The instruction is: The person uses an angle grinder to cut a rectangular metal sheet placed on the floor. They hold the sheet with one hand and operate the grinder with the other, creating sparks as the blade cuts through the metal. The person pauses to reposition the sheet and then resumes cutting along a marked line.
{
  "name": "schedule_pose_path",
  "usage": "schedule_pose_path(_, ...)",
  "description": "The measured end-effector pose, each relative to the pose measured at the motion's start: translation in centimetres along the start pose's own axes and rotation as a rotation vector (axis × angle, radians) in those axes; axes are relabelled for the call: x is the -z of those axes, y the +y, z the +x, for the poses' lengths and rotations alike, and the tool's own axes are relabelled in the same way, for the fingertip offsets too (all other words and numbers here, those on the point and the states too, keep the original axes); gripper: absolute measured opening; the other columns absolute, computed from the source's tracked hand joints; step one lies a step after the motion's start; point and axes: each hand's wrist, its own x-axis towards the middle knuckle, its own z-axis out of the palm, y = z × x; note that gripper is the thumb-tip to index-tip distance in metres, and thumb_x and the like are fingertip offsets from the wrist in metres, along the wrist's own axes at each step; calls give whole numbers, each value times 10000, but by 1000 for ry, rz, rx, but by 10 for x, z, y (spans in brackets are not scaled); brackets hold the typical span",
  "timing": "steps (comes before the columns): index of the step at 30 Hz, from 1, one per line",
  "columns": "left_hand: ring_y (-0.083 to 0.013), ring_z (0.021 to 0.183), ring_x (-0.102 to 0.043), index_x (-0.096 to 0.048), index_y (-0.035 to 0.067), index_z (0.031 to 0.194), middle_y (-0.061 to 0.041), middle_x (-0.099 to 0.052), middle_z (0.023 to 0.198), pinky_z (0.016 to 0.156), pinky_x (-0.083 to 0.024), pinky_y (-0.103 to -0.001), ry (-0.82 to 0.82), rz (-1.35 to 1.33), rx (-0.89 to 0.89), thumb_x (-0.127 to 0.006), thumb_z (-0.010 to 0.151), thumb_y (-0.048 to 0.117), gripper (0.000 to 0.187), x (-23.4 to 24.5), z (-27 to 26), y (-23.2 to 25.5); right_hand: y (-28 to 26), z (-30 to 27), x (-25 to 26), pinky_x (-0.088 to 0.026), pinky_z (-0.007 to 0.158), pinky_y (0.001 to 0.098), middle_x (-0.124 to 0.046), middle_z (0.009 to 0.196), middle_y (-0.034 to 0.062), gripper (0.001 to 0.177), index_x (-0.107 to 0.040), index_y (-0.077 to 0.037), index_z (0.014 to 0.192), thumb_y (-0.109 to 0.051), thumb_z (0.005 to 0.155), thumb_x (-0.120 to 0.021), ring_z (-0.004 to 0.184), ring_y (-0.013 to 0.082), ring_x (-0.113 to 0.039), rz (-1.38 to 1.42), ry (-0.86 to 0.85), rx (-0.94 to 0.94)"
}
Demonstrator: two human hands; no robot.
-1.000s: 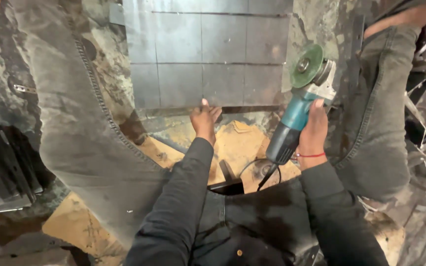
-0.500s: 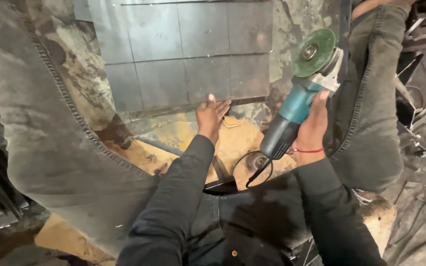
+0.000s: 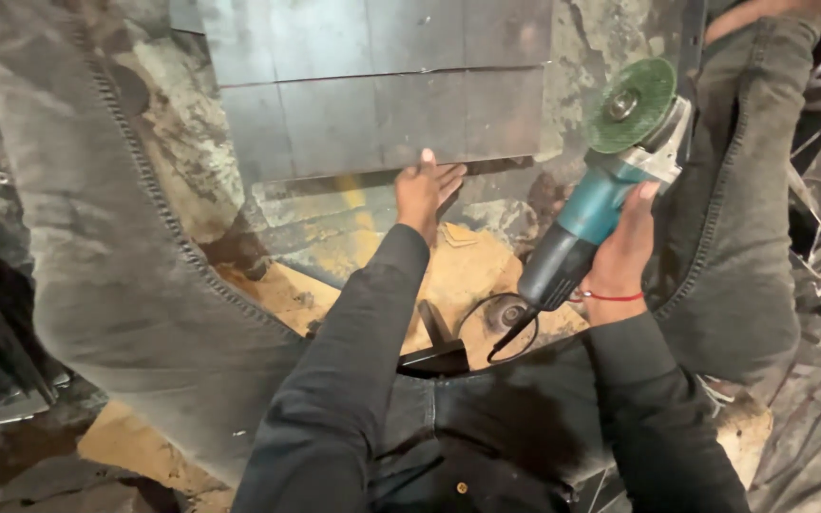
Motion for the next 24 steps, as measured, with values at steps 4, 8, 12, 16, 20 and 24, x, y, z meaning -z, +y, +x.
schedule_pose_path(4,-383,1090,-718,-497,-132,1136,-290,-696,1189,952,-596,-424,-43,35,38,-498,1066,342,479,-17,-10,33,3,-2,-2,-602,808,418,-658,1074,103,625,-543,-27,1303,-598,1078,-423,910,272,-719,34,1,-29)
schedule_pose_path(8,-329,1120,-711,-562,-113,1185,-246,-705,1233,974,-576,-418,-94,32,92,-517,1055,347,480,7,6,14,18,0,14,-585,933,426,-643,1181,97,627,-548,-5,1386,-570,1143,-427,1013,224,-666,23,-11,22)
schedule_pose_path(12,-306,1086,-709,-586,-62,1224,-178,-714,1199,924,-573,-390,38,56,88,-595,1015,378,487,-10,-18,46,14,1,10,-546,980,386,-634,1221,94,665,-553,25,1420,-566,1153,-403,1062,193,-647,-54,-50,92)
schedule_pose_path(16,-280,980,-742,-668,107,1281,-130,-766,1068,844,-572,-381,178,1323,-263,-643,931,390,451,35,9,41,0,-6,-8,-620,914,432,-636,1090,74,626,-547,-41,1333,-601,1077,-430,938,210,-680,38,-19,4)
schedule_pose_path(20,-280,935,-748,-591,-64,1141,-152,-720,1020,838,-617,-384,133,-42,-81,-631,1034,407,485,42,5,54,6,-3,1,-603,849,406,-661,1074,95,646,-569,4,1279,-603,1099,-441,920,238,-702,-38,13,49)
schedule_pose_path(24,-238,865,-761,-606,4,1130,-122,-751,966,747,-584,-348,107,2,-107,-609,1005,402,418,41,3,54,9,-3,1,-593,824,400,-666,1064,107,592,-573,12,1264,-556,1124,-482,903,241,-697,23,-3,0)
